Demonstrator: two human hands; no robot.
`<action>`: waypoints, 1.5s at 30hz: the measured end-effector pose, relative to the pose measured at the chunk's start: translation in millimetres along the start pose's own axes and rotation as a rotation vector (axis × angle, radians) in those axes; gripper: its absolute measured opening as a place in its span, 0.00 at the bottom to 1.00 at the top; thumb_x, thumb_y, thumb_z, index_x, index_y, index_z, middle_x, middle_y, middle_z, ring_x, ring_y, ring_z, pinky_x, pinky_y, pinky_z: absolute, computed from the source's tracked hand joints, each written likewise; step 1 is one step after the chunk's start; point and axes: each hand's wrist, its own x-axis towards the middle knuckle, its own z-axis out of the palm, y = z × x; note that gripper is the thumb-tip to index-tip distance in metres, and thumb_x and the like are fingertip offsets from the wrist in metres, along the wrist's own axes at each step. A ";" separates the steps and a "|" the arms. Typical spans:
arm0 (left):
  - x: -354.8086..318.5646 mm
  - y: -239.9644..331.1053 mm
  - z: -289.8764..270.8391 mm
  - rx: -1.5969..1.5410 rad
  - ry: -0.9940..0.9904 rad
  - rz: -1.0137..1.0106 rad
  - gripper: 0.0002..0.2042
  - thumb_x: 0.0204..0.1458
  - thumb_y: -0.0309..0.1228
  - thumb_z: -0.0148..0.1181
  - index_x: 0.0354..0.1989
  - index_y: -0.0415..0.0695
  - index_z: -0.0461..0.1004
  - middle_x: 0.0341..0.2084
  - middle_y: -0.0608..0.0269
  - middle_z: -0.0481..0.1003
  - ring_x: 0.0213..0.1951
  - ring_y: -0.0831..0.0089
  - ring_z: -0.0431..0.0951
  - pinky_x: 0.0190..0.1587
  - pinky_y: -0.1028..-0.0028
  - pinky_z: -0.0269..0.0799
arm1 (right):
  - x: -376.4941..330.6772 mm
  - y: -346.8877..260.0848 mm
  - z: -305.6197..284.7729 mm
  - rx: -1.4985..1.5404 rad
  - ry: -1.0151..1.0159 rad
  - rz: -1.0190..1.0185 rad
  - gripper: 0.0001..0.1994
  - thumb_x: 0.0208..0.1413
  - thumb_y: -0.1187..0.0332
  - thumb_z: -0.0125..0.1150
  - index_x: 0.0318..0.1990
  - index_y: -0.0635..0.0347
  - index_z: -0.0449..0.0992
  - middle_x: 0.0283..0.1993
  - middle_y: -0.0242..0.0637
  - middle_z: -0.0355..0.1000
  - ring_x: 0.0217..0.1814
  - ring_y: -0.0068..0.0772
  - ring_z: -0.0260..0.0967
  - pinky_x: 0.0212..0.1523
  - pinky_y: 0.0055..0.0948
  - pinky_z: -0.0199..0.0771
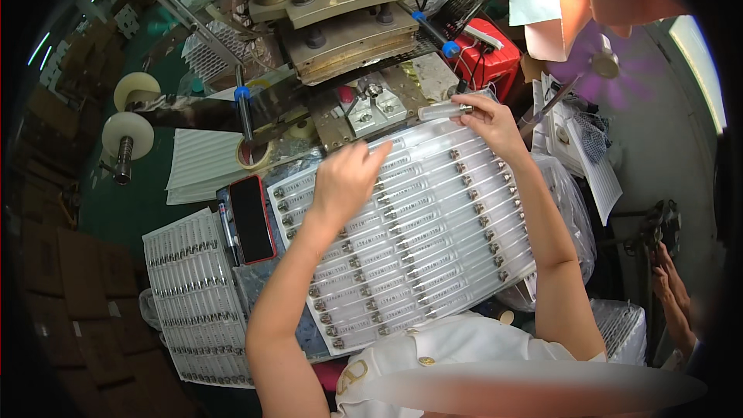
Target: Assembling small metal components into plastic tubes and organizing them in a tray.
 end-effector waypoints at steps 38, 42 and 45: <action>-131.8 68.9 -37.4 -0.381 0.076 -0.468 0.16 0.40 0.23 0.66 0.41 0.46 0.79 0.15 0.67 0.69 0.16 0.71 0.69 0.18 0.74 0.64 | 87.1 5.1 115.2 -0.651 0.012 -0.079 0.31 0.44 0.66 0.70 0.57 0.59 0.66 0.51 0.46 0.71 0.52 0.44 0.70 0.51 0.34 0.69; -124.9 58.0 -42.0 -0.697 0.057 -0.635 0.13 0.45 0.23 0.63 0.41 0.45 0.79 0.17 0.65 0.72 0.18 0.75 0.71 0.21 0.77 0.65 | 80.2 4.7 105.4 -0.623 0.048 -0.047 0.31 0.44 0.67 0.69 0.59 0.56 0.66 0.51 0.45 0.72 0.51 0.43 0.71 0.52 0.35 0.70; -126.7 44.2 -42.3 -0.864 0.101 -0.812 0.13 0.51 0.24 0.59 0.46 0.42 0.77 0.24 0.64 0.77 0.21 0.83 0.72 0.24 0.80 0.66 | 64.5 -1.2 80.8 -0.625 0.153 -0.115 0.31 0.45 0.69 0.68 0.60 0.51 0.66 0.46 0.44 0.74 0.48 0.40 0.73 0.50 0.35 0.71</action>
